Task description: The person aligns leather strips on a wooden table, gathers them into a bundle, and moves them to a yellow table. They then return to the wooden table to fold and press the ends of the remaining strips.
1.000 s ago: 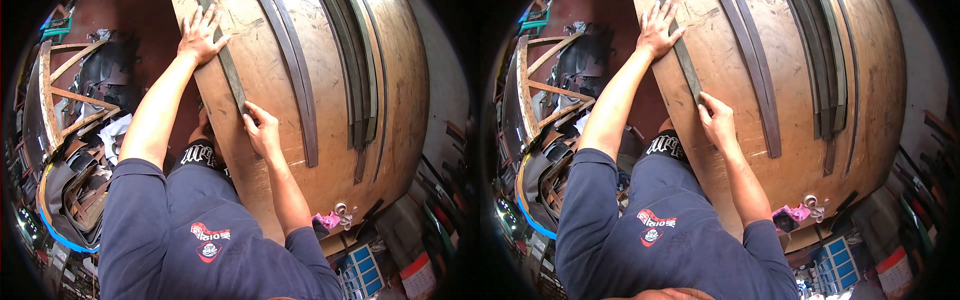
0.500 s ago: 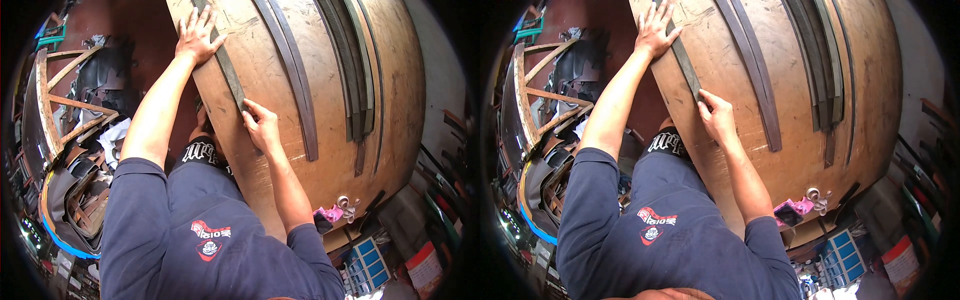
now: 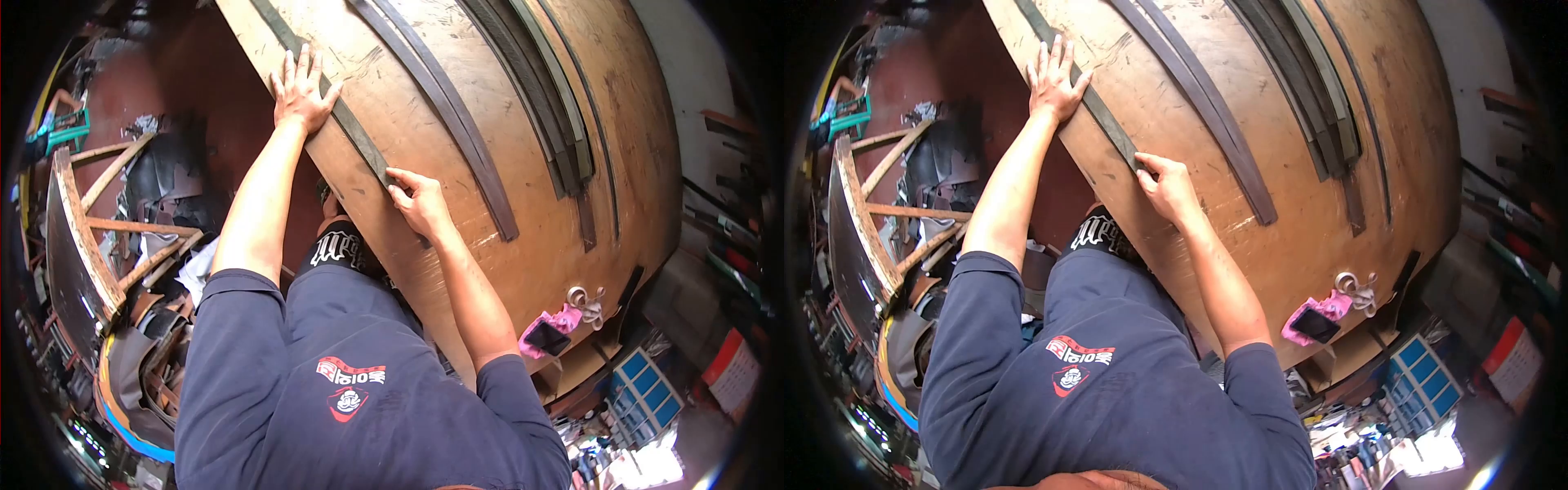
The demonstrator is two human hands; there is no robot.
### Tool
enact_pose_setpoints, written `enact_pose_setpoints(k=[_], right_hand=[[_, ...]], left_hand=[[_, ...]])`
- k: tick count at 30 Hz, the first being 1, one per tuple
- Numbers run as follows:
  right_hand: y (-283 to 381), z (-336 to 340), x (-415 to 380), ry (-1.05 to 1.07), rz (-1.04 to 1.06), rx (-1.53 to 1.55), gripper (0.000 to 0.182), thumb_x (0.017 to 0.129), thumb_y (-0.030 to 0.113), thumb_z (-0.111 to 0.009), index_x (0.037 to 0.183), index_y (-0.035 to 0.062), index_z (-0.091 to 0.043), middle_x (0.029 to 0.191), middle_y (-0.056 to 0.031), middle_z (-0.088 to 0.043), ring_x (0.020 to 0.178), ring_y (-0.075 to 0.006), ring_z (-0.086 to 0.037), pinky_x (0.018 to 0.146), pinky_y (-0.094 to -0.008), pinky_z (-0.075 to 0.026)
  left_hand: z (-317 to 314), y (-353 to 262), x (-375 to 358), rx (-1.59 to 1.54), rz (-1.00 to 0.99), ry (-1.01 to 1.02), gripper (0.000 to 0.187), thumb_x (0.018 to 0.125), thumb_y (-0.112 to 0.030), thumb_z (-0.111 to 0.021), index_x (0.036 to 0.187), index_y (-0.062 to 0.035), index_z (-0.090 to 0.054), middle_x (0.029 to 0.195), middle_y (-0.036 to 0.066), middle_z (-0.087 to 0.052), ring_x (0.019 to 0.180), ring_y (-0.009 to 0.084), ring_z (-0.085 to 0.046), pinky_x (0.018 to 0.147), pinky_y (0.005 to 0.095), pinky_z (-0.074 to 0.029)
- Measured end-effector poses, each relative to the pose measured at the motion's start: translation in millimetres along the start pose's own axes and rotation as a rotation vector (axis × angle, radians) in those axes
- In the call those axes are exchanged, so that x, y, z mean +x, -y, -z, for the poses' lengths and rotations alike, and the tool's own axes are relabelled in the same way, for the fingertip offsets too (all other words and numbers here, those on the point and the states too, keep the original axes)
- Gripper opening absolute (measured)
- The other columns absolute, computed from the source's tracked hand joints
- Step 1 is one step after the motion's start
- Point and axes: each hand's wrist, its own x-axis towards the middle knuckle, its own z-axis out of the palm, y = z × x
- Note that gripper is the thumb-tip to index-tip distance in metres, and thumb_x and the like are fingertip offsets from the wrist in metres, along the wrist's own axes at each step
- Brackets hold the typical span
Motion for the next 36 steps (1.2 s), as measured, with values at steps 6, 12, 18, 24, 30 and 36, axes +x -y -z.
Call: enact_pose_setpoints(k=[6,12,18,24,30,36], right_hand=[[3,-4,-5,-0.048,0.035,-0.091,0.033,0.085,0.008,-0.064,0.118,0.0040,-0.065,0.085,-0.0077,-0.068,0.074,-0.0123,-0.060,0.072,-0.0275,-0.051],[10,-11,-11,-0.144,0.026,-0.058,0.035,0.082,0.009,-0.063,0.116,0.0013,-0.064,0.111,-0.0202,-0.066,0.103,-0.0311,-0.066,0.091,-0.0362,-0.051],[32,-21,-36,-0.403,-0.150,-0.137,0.043,0.081,0.010,-0.067,0.123,0.0032,-0.059,0.098,-0.0177,-0.068,0.090,-0.0296,-0.066,0.080,-0.0385,-0.052],[8,-40,-48,-0.604,-0.199,0.012,0.037,0.081,0.009,-0.068,0.117,0.0031,-0.063,0.086,-0.0109,-0.063,0.075,-0.0200,-0.060,0.075,-0.0316,-0.051],[4,-48,-44,-0.706,-0.236,-0.014,0.023,0.082,0.011,-0.066,0.104,0.0029,-0.068,0.088,-0.0129,-0.065,0.081,-0.0236,-0.064,0.075,-0.0336,-0.051],[4,-51,-43,-0.758,-0.239,-0.016,0.017,0.083,0.012,-0.065,0.096,0.0024,-0.070,0.090,-0.0142,-0.066,0.084,-0.0286,-0.065,0.076,-0.0355,-0.051]], left_hand=[[8,-10,-13,0.177,-0.107,0.065,0.073,0.092,-0.054,-0.046,0.151,-0.0155,-0.027,0.160,0.014,-0.006,0.148,0.0325,0.000,0.113,0.0638,-0.001],[48,-40,-82,-0.275,-1.069,0.495,0.076,0.089,-0.048,-0.052,0.148,-0.0056,-0.030,0.159,0.011,-0.019,0.147,0.0298,-0.013,0.116,0.0576,-0.009],[45,21,-17,-0.152,-1.030,0.452,0.072,0.089,-0.044,-0.055,0.147,-0.0084,-0.033,0.157,0.013,-0.021,0.147,0.0311,-0.014,0.116,0.0552,-0.009],[42,27,-7,-0.254,-1.061,0.300,0.059,0.087,-0.030,-0.061,0.139,-0.0064,-0.045,0.149,0.015,-0.034,0.141,0.0329,-0.026,0.114,0.0586,-0.010],[41,-23,-14,-0.539,-1.145,0.233,0.044,0.076,-0.017,-0.071,0.119,-0.0086,-0.061,0.113,0.007,-0.058,0.110,0.0258,-0.052,0.098,0.0468,-0.033],[35,-37,-15,-0.625,-1.259,0.338,0.033,0.075,-0.015,-0.072,0.107,-0.0100,-0.066,0.099,0.007,-0.061,0.096,0.0266,-0.055,0.087,0.0425,-0.039]])
